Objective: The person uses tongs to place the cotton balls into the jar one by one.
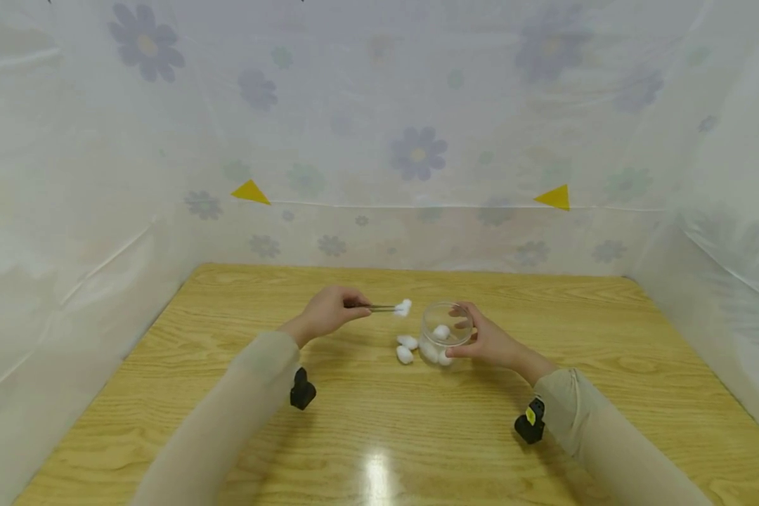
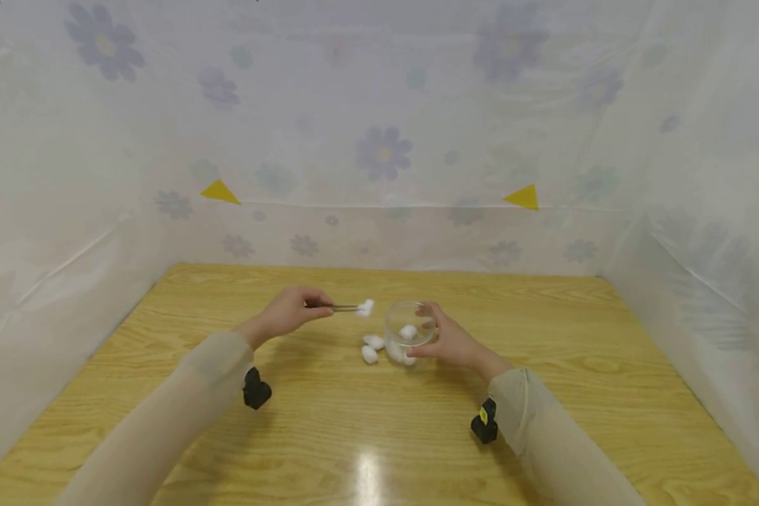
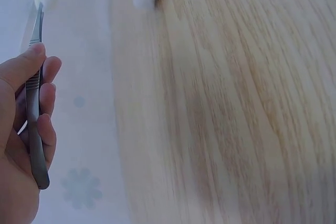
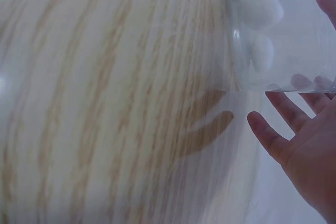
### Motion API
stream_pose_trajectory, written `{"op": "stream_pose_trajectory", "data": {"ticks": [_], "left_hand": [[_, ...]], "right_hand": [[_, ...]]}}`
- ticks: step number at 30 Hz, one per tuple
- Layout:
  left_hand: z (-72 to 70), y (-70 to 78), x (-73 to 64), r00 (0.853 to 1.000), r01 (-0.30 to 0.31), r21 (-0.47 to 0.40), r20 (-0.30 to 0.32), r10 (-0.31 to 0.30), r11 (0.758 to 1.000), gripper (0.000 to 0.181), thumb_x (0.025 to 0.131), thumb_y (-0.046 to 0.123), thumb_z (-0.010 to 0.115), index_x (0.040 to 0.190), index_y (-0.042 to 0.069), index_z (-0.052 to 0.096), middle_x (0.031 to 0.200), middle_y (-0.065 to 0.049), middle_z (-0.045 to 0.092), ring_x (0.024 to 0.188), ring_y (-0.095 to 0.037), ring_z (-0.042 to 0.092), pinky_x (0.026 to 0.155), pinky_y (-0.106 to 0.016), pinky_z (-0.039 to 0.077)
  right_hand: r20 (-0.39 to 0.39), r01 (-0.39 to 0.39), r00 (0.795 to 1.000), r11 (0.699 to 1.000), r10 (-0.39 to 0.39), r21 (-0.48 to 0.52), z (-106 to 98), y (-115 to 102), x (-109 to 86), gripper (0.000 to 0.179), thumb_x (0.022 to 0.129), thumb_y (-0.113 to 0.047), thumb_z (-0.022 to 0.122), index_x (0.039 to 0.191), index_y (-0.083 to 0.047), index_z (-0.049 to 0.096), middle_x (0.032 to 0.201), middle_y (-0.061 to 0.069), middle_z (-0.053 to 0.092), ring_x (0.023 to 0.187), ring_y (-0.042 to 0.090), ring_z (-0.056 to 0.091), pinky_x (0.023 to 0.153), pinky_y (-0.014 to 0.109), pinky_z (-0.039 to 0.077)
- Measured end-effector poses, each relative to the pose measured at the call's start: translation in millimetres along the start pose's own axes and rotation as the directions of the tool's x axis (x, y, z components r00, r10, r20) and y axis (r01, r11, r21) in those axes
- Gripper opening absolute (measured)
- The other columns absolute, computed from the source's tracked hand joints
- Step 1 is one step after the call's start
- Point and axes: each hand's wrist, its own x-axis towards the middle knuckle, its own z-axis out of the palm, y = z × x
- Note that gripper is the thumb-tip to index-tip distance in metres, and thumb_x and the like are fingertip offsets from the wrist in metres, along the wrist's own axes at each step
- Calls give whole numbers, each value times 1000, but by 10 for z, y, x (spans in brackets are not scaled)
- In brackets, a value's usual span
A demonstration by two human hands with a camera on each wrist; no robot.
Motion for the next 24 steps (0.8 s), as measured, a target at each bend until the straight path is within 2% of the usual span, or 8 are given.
{"op": "stream_pose_trajectory", "data": {"ticks": [5, 13, 20, 24], "left_hand": [[19, 55, 52, 1000, 8, 1, -3, -8, 1000, 17, 91, 27, 62, 101, 15, 70, 93, 1, 67, 85, -17, 62, 73, -29, 48], [83, 142, 141, 1000, -12, 20, -1, 12, 1000, 16, 90, 27, 63, 100, 17, 70, 93, 3, 68, 81, -8, 60, 73, -27, 49], [102, 229, 168, 1000, -21, 15, 10, 21, 1000, 19, 91, 27, 63, 101, 14, 70, 93, 2, 68, 84, -13, 62, 73, -28, 49], [109, 276, 178, 1000, -25, 10, 15, 25, 1000, 19, 91, 27, 62, 102, 15, 70, 95, 2, 68, 85, -11, 62, 75, -28, 50]], "right_hand": [[0, -7, 1000, 1000, 7, -1, -1, -20, -7, 90, 81, -30, 74, 145, -3, 17, 145, 23, 30, 126, 43, 39, 94, 52, 42], [3, -3, 1000, 1000, 3, 1, 3, -7, 0, 90, 81, -29, 74, 145, -3, 17, 145, 23, 31, 127, 43, 39, 93, 52, 42], [3, 2, 1000, 1000, -2, -7, -1, 8, 5, 90, 81, -29, 74, 146, -3, 17, 144, 23, 31, 126, 43, 40, 93, 52, 42], [3, 7, 1000, 1000, -7, -9, 0, 9, 8, 89, 81, -28, 74, 146, -3, 17, 144, 23, 31, 126, 43, 40, 92, 51, 43]]}}
